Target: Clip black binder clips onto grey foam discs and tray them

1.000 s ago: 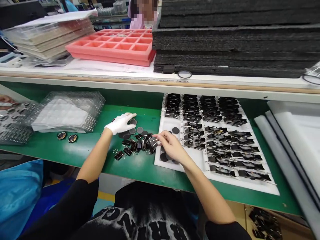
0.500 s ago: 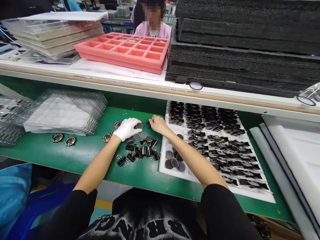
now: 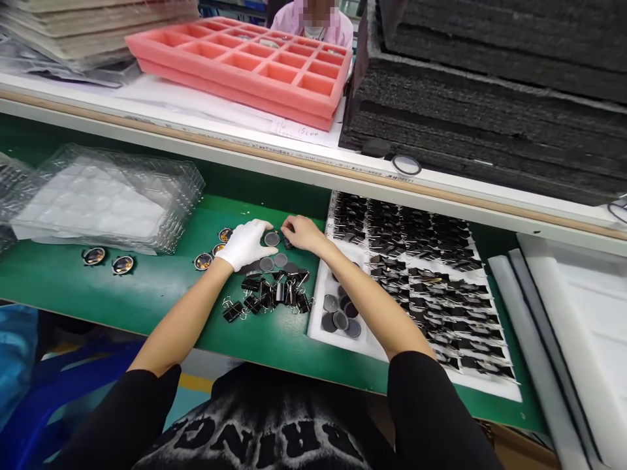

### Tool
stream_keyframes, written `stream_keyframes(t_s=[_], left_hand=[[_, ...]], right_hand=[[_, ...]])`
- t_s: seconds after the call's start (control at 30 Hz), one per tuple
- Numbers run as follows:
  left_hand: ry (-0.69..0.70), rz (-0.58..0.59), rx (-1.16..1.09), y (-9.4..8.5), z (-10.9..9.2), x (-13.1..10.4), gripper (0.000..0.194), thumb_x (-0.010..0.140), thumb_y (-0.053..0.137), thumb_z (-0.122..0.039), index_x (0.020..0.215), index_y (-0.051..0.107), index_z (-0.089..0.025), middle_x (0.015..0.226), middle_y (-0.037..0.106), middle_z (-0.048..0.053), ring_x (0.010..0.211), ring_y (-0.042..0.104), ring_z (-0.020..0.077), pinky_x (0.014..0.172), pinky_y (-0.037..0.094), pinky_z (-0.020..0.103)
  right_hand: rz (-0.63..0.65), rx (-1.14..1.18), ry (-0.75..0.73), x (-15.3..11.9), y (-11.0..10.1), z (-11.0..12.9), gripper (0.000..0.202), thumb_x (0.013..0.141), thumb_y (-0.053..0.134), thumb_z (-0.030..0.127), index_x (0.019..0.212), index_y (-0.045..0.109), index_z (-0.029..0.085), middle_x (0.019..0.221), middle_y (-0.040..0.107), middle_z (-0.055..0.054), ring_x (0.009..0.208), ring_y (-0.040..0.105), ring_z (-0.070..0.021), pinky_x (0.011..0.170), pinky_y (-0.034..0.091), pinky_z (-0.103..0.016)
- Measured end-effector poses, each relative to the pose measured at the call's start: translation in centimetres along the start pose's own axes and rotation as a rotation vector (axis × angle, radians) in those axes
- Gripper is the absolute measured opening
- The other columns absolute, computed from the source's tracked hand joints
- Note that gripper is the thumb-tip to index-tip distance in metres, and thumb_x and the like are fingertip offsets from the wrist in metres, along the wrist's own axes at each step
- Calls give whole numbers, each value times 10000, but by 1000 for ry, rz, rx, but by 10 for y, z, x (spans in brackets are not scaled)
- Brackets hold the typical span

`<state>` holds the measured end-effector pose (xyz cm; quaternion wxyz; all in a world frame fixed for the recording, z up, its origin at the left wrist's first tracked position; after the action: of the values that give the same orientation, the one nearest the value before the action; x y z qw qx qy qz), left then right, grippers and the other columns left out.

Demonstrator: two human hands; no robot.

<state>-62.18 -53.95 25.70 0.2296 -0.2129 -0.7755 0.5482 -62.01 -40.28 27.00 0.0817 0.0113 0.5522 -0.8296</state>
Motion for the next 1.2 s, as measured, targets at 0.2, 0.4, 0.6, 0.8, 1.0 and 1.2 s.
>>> stream_keyframes(t_s=[0.2,0.4,0.6,0.8,1.0,1.2], left_hand=[[24,44,53,4,-2,0,409,901,741,-499,1216,685,-245,1245,692,99,1163,642,332,951,473,432],[33,26,26,3,3,0,399,896,743,-496,1195,691,-236,1201,702,96,1130,667,330,928,492,425],[77,62,-77,2,7,0,337,889,744,-424,1174,694,-252,1243,730,58,1184,678,295,969,500,389],[101,37,-117,0,9,0,357,891,734,-377,1219,685,-244,1246,757,34,1141,704,266,962,514,374],[199,-2,-168,0,7,1,165,922,712,-353,1044,764,-256,1217,765,7,1176,696,224,1037,499,330],[143,-5,-135,1,8,1,269,890,743,-402,1100,736,-233,1226,756,29,1140,702,261,977,508,360]], right_hand=[[89,16,-37,17,15,5,223,981,611,279,1118,787,274,1086,814,-28,1037,713,-237,901,476,-342],[87,87,-72,25,15,11,153,928,675,286,967,819,252,986,827,-7,942,728,-193,851,469,-295],[45,119,-71,23,16,13,162,939,620,234,944,782,227,917,815,-6,868,726,-179,800,456,-281],[4,129,-72,23,17,12,175,1008,530,225,974,702,226,898,815,-1,799,719,-177,776,434,-281],[-26,80,-170,19,15,22,204,1041,514,287,1042,714,248,947,805,-19,861,719,-208,797,435,-288],[-123,-61,-158,-1,-15,13,307,1068,443,306,1199,710,234,1148,779,-87,1029,712,-261,867,468,-334]])
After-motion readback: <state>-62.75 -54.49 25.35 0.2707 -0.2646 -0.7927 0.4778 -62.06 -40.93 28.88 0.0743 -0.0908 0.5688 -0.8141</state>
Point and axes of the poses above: each hand's wrist, its own x-axis towards the middle knuckle, its own y-axis out of the palm, z = x × y, the point moved 10 cm from there along x, towards the middle knuckle
